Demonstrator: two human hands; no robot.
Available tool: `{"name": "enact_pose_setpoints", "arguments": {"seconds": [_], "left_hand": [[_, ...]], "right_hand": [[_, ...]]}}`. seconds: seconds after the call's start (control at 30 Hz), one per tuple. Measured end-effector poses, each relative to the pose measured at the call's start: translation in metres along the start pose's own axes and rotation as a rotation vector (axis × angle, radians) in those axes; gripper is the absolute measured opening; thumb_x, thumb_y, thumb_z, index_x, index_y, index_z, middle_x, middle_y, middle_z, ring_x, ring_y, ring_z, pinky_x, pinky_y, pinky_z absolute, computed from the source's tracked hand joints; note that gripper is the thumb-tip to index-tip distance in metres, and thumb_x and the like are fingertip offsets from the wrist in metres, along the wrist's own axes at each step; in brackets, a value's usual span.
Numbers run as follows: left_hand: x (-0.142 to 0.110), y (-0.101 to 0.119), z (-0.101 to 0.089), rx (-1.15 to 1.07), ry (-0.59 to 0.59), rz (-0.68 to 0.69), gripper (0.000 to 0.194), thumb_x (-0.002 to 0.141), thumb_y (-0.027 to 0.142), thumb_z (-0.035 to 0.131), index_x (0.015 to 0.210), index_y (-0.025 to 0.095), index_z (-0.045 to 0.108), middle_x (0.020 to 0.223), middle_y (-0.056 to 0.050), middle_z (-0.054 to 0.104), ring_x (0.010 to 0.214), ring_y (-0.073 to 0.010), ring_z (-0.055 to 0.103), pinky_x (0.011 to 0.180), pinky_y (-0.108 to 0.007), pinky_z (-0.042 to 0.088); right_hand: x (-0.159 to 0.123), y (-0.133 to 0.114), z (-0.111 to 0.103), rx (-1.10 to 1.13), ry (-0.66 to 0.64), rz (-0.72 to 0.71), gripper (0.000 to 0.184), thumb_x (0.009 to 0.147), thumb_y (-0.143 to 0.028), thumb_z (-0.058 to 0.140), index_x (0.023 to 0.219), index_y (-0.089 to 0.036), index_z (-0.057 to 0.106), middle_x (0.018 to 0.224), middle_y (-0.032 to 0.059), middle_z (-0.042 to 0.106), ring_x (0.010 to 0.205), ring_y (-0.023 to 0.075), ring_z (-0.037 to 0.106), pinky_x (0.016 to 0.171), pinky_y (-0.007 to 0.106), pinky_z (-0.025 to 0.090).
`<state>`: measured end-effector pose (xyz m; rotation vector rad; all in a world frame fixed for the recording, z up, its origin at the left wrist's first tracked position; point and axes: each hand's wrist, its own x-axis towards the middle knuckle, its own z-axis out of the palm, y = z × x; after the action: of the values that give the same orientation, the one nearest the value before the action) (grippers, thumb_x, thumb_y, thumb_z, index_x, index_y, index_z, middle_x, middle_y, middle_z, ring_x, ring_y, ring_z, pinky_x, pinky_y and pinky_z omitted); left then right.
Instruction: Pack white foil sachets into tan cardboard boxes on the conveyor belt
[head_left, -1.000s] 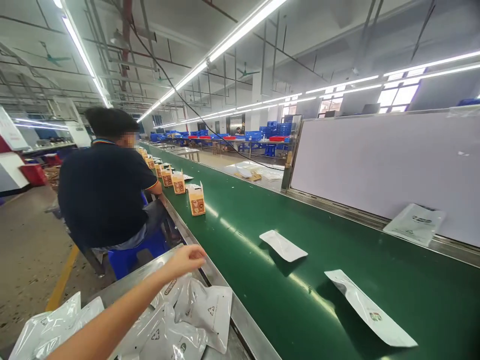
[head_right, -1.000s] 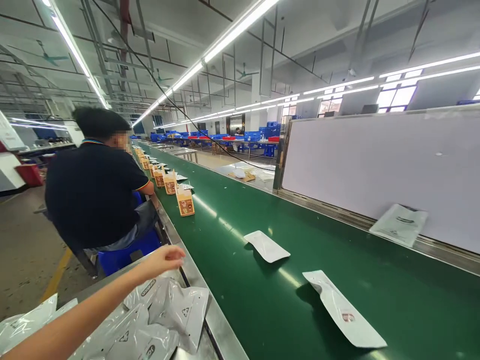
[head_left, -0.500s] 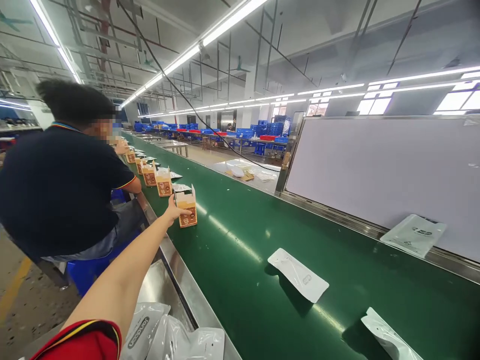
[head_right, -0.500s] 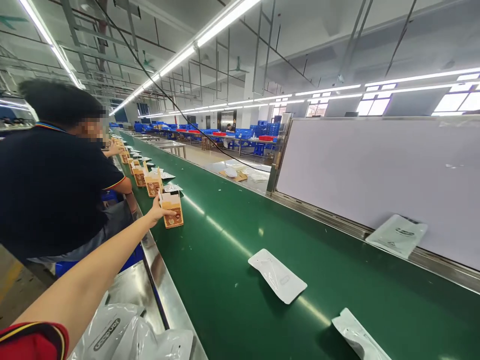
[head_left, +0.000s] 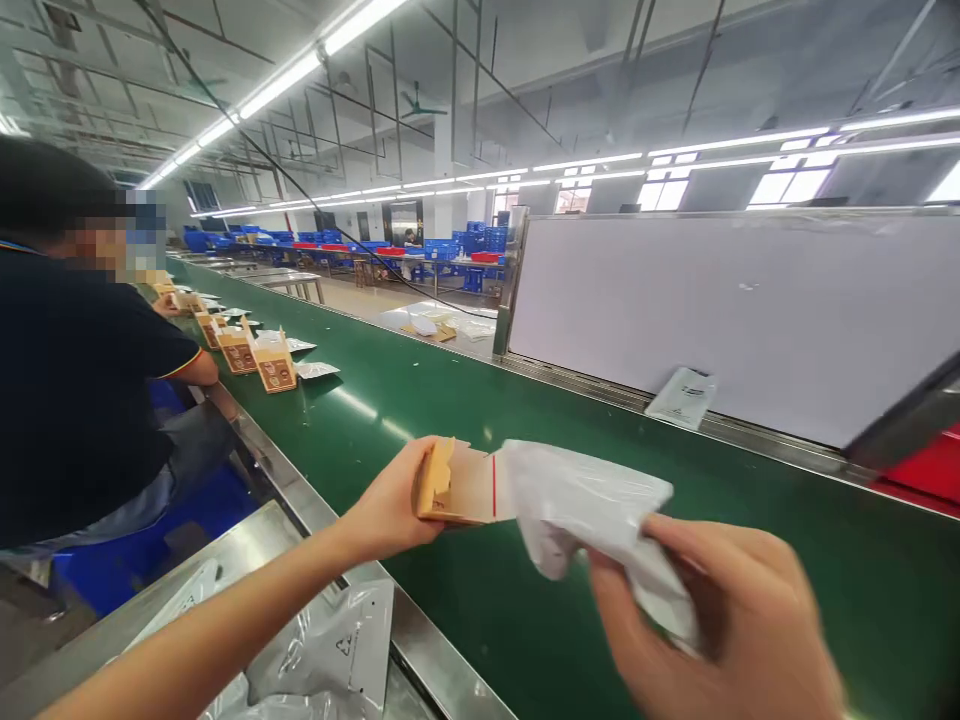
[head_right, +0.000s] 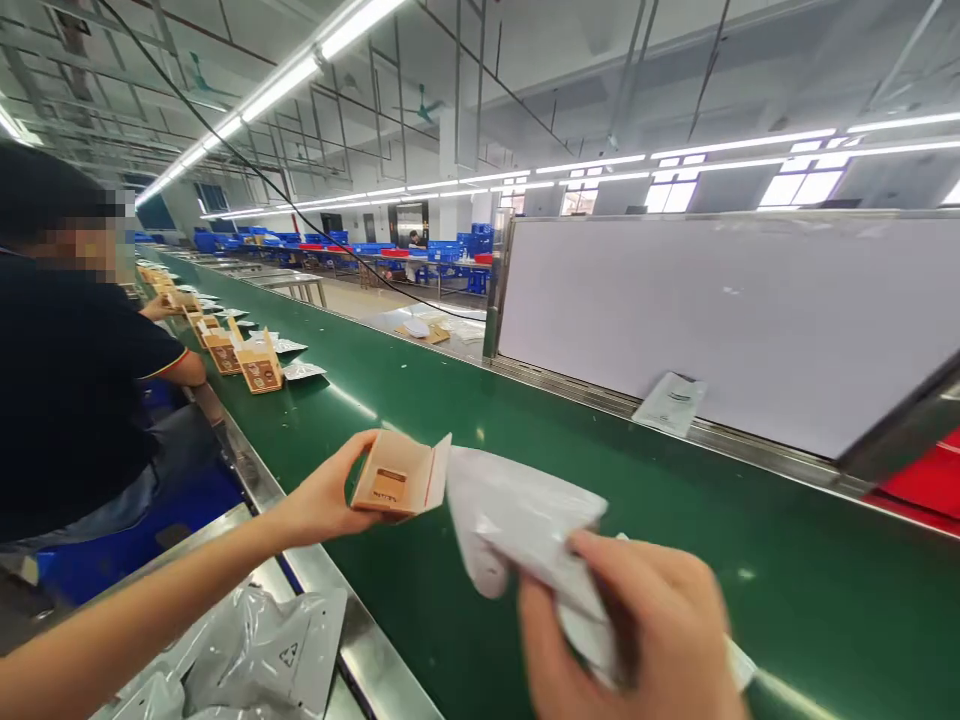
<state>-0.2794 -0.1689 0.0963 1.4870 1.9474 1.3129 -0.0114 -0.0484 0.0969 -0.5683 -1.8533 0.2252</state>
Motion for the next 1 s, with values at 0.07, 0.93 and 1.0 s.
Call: {"name": "enact_pose_setpoints", "arguments": {"seconds": [0.07, 0.93, 1.0], "left_hand": [[-0.014, 0.021, 0.031, -0.026, -0.017, 0.022, 0.069, 0.059, 0.015, 0.067, 0.122, 0.020, 0.039, 0.122, -0.007, 0.052, 0.112, -0.0233, 0.053, 0.097, -0.038, 0.045], [-0.064, 0.057, 0.140, 0.178, -0.359, 0.077, 0.095, 0.066, 0.016, 0.065, 0.142, 0.033, 0.012, 0.150, -0.006, 0.026, 0.138, -0.0247, 0.026, 0.113, -0.048, 0.029], [-0.064, 0.048, 0.133, 0.157, -0.321, 0.025, 0.085, 0.070, 0.021, 0.062, 0.141, 0.033, 0.017, 0.145, -0.005, 0.035, 0.135, -0.0236, 0.032, 0.112, -0.048, 0.031]], "right_hand": [[0.002, -0.022, 0.005, 0.012, 0.042, -0.201, 0.021, 0.083, -0.016, 0.063, 0.102, -0.021, 0.056, 0.090, 0.0065, 0.053, 0.075, 0.0175, 0.055, 0.061, 0.028, 0.048], [-0.048, 0.040, -0.132, -0.227, -0.480, -0.121, 0.017, 0.085, -0.017, 0.048, 0.090, -0.023, 0.063, 0.095, 0.0061, 0.062, 0.091, 0.0236, 0.059, 0.072, 0.037, 0.054], [-0.054, 0.069, -0.174, -0.406, -0.309, -0.153, 0.016, 0.090, -0.033, 0.049, 0.093, -0.027, 0.063, 0.100, 0.0069, 0.063, 0.096, 0.0259, 0.059, 0.071, 0.040, 0.055]]}}
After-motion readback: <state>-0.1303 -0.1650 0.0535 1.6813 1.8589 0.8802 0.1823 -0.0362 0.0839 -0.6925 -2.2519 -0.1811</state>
